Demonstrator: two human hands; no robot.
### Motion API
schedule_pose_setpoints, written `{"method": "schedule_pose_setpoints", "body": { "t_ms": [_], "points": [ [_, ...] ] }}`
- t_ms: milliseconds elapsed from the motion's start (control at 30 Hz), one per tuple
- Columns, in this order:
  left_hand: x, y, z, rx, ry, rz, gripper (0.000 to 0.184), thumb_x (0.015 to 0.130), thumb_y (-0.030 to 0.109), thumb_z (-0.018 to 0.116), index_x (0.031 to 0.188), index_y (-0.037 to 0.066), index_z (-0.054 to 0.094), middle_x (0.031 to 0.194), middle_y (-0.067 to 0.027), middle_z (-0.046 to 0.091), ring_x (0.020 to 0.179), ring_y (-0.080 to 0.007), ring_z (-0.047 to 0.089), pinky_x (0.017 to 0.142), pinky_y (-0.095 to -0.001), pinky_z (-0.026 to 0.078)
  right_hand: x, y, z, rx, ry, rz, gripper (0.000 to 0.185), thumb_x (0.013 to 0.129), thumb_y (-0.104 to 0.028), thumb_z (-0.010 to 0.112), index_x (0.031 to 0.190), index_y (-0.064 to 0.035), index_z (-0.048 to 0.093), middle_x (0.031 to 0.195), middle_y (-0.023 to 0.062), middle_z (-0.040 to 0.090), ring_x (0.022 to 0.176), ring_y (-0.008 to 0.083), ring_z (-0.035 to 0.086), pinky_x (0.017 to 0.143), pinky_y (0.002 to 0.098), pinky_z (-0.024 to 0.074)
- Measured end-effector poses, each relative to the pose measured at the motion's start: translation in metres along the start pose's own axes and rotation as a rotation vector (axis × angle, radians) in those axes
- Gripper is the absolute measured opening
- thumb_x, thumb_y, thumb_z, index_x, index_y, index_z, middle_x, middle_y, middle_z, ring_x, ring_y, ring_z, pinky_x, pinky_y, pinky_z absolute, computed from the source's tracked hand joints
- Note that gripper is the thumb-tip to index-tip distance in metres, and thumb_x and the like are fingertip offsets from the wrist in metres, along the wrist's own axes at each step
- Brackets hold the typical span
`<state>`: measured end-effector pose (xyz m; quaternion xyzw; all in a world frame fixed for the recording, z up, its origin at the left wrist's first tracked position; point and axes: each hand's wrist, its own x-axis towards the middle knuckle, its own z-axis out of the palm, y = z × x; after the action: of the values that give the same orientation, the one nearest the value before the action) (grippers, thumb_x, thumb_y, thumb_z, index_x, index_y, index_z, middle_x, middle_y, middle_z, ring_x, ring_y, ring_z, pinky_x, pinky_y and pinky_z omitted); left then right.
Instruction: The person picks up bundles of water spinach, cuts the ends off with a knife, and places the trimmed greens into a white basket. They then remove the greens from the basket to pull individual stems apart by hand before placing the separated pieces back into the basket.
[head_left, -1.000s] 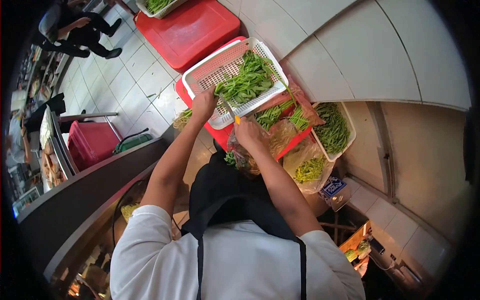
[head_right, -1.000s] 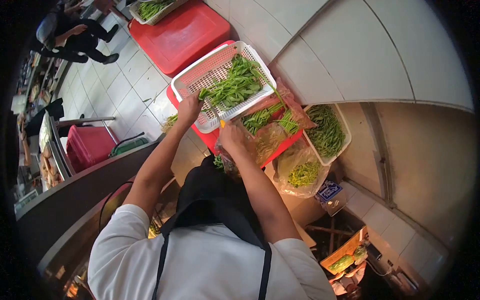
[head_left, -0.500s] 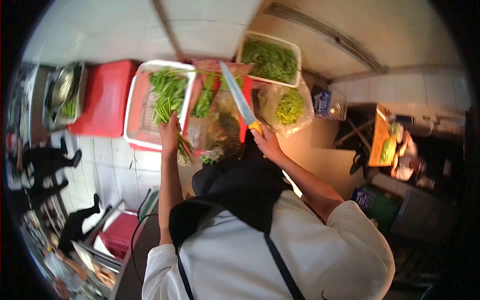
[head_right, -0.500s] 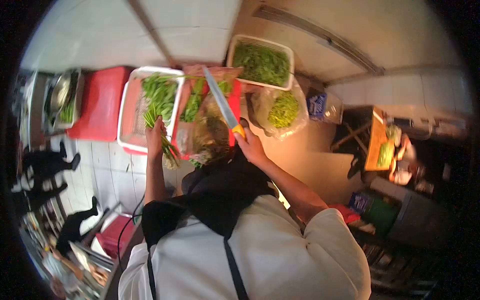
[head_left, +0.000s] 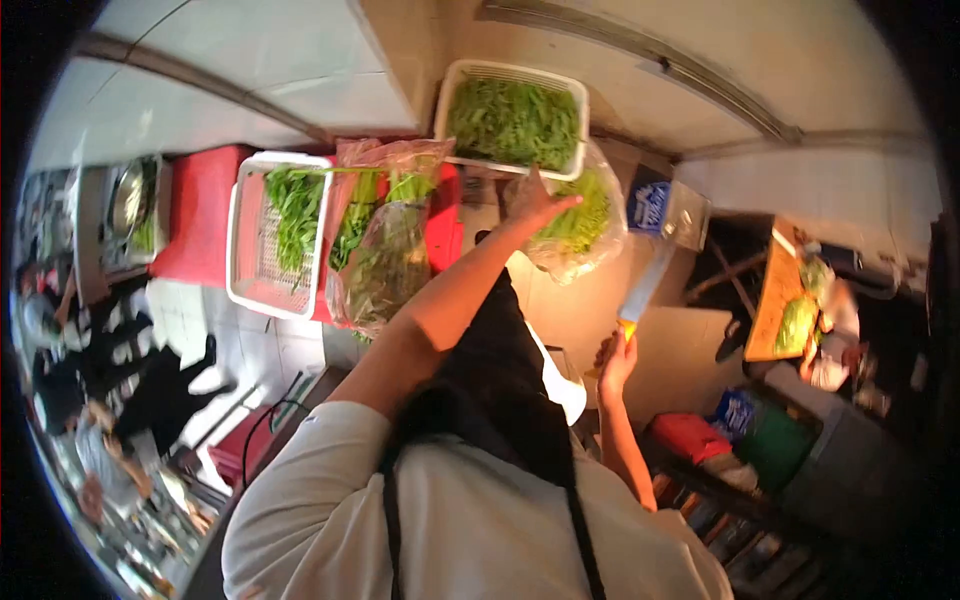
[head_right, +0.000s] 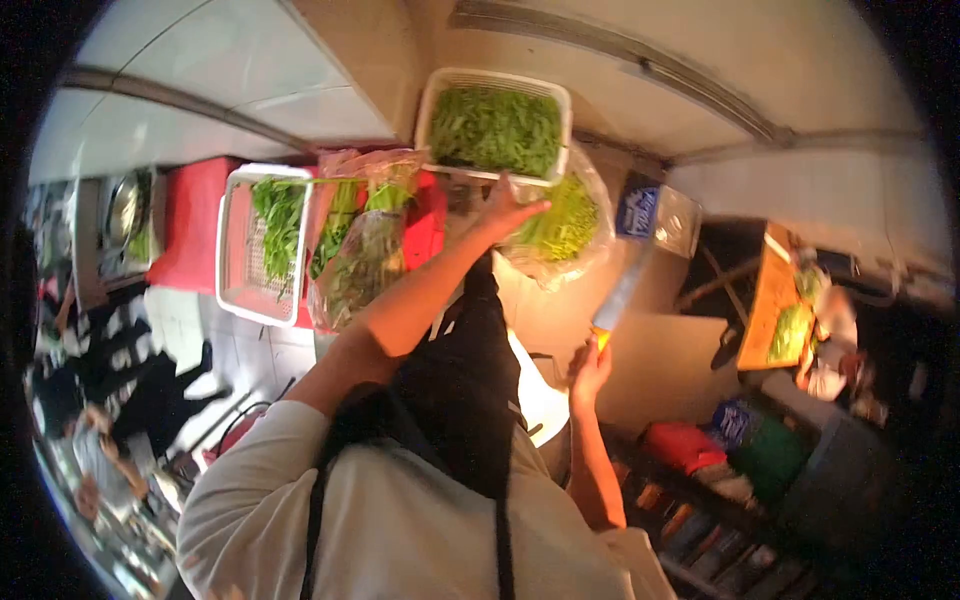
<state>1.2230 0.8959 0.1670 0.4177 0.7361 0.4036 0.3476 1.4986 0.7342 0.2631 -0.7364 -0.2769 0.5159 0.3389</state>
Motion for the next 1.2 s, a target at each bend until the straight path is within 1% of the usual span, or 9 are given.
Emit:
{"method": "schedule_pose_setpoints", "body": {
  "t_ms": [233, 533, 667, 700, 833, 933, 967, 1100, 1200],
  "points": [
    [-0.048, -0.067, -0.129, 0.42, 0.121, 0.211, 0.049, 0.087, 0.024, 0.074, 0.129, 0.003, 0.061, 0.13, -0.0244, 0.059, 0.122, -0.0427, 0.057, 0.101, -0.0472, 0.049, 0.057, 0.022, -0.015, -0.102, -0.054, 0.037, 0.024, 0.106, -0.035, 0.056, 0.099, -0.0124, 0.052, 0.066, -0.0013, 0.05, 0.047, 0.0087, 0.046, 0.04, 0.026, 0.0372],
    [-0.177, -0.198, -0.35, 0.576, 0.837, -0.418, 0.034, 0.081, 0.008, 0.074, 0.113, 0.003, 0.066, 0.12, -0.0205, 0.063, 0.109, -0.0399, 0.062, 0.094, -0.0484, 0.05, 0.073, -0.016, 0.068, -0.376, -0.566, -0.221, 0.018, 0.104, -0.023, 0.06, 0.094, -0.0103, 0.05, 0.06, -0.004, 0.042, 0.046, 0.0052, 0.039, 0.041, 0.0247, 0.0331],
    [-0.179, -0.277, -0.399, 0.703, 0.707, -0.561, 0.057, 0.075, 0.009, 0.077, 0.129, 0.002, 0.059, 0.135, -0.0252, 0.056, 0.12, -0.0422, 0.058, 0.101, -0.0458, 0.05, 0.037, -0.04, 0.102, -0.557, -0.59, -0.257, 0.018, 0.103, -0.021, 0.061, 0.094, -0.0091, 0.051, 0.061, -0.0033, 0.044, 0.046, 0.0056, 0.041, 0.041, 0.0247, 0.0335],
    [-0.173, -0.301, -0.41, 0.725, 0.649, -0.515, 0.085, 0.07, 0.016, 0.084, 0.145, 0.004, 0.047, 0.147, -0.0254, 0.048, 0.133, -0.0422, 0.05, 0.111, -0.0487, 0.043, 0.03, -0.041, 0.104, -0.607, -0.584, -0.269, 0.017, 0.102, -0.02, 0.061, 0.094, -0.0087, 0.052, 0.061, -0.003, 0.044, 0.046, 0.0058, 0.041, 0.041, 0.0247, 0.0337],
    [-0.131, -0.361, -0.427, 0.834, 0.483, -0.594, 0.124, 0.059, 0.034, 0.095, 0.158, 0.008, 0.026, 0.154, -0.021, 0.04, 0.141, -0.0382, 0.04, 0.116, -0.0534, 0.035, 0.01, -0.032, 0.092, -0.667, -0.626, -0.322, 0.016, 0.104, -0.019, 0.059, 0.095, -0.0089, 0.052, 0.06, -0.0016, 0.046, 0.044, 0.0071, 0.043, 0.04, 0.0239, 0.034],
    [-0.112, -0.378, -0.425, 0.818, 0.482, -0.599, 0.123, 0.058, 0.036, 0.095, 0.158, 0.009, 0.027, 0.155, -0.0207, 0.039, 0.142, -0.0374, 0.04, 0.116, -0.0513, 0.036, 0.012, -0.018, 0.07, -0.674, -0.563, -0.237, 0.015, 0.104, -0.02, 0.06, 0.099, -0.0079, 0.053, 0.062, -0.0014, 0.048, 0.046, 0.0074, 0.044, 0.041, 0.0242, 0.0356],
    [-0.112, -0.38, -0.429, 0.827, 0.558, -0.511, 0.101, 0.062, 0.035, 0.093, 0.146, 0.009, 0.045, 0.144, -0.0201, 0.05, 0.134, -0.037, 0.048, 0.11, -0.0532, 0.04, 0.007, -0.019, 0.068, -0.68, -0.549, -0.219, 0.015, 0.103, -0.02, 0.061, 0.099, -0.0071, 0.054, 0.061, -0.0016, 0.047, 0.047, 0.0071, 0.045, 0.042, 0.0241, 0.0361],
    [-0.121, -0.391, -0.426, 0.82, 0.551, -0.45, 0.045, 0.07, 0.028, 0.087, 0.103, 0.009, 0.065, 0.106, -0.016, 0.063, 0.099, -0.0353, 0.064, 0.087, -0.0481, 0.051, 0.005, -0.015, 0.071, -0.656, -0.49, -0.145, 0.017, 0.103, -0.021, 0.061, 0.102, -0.0055, 0.055, 0.061, -0.0006, 0.048, 0.046, 0.008, 0.045, 0.042, 0.0251, 0.037],
    [-0.129, -0.401, -0.413, 0.84, 0.588, -0.448, 0.043, 0.076, 0.024, 0.083, 0.109, 0.008, 0.062, 0.098, -0.0167, 0.065, 0.093, -0.0359, 0.066, 0.08, -0.0492, 0.054, 0.006, -0.019, 0.098, -0.69, -0.487, -0.186, 0.018, 0.104, -0.024, 0.06, 0.1, -0.0066, 0.054, 0.061, 0.0004, 0.048, 0.044, 0.0092, 0.045, 0.04, 0.0267, 0.0367]
  ]
}}
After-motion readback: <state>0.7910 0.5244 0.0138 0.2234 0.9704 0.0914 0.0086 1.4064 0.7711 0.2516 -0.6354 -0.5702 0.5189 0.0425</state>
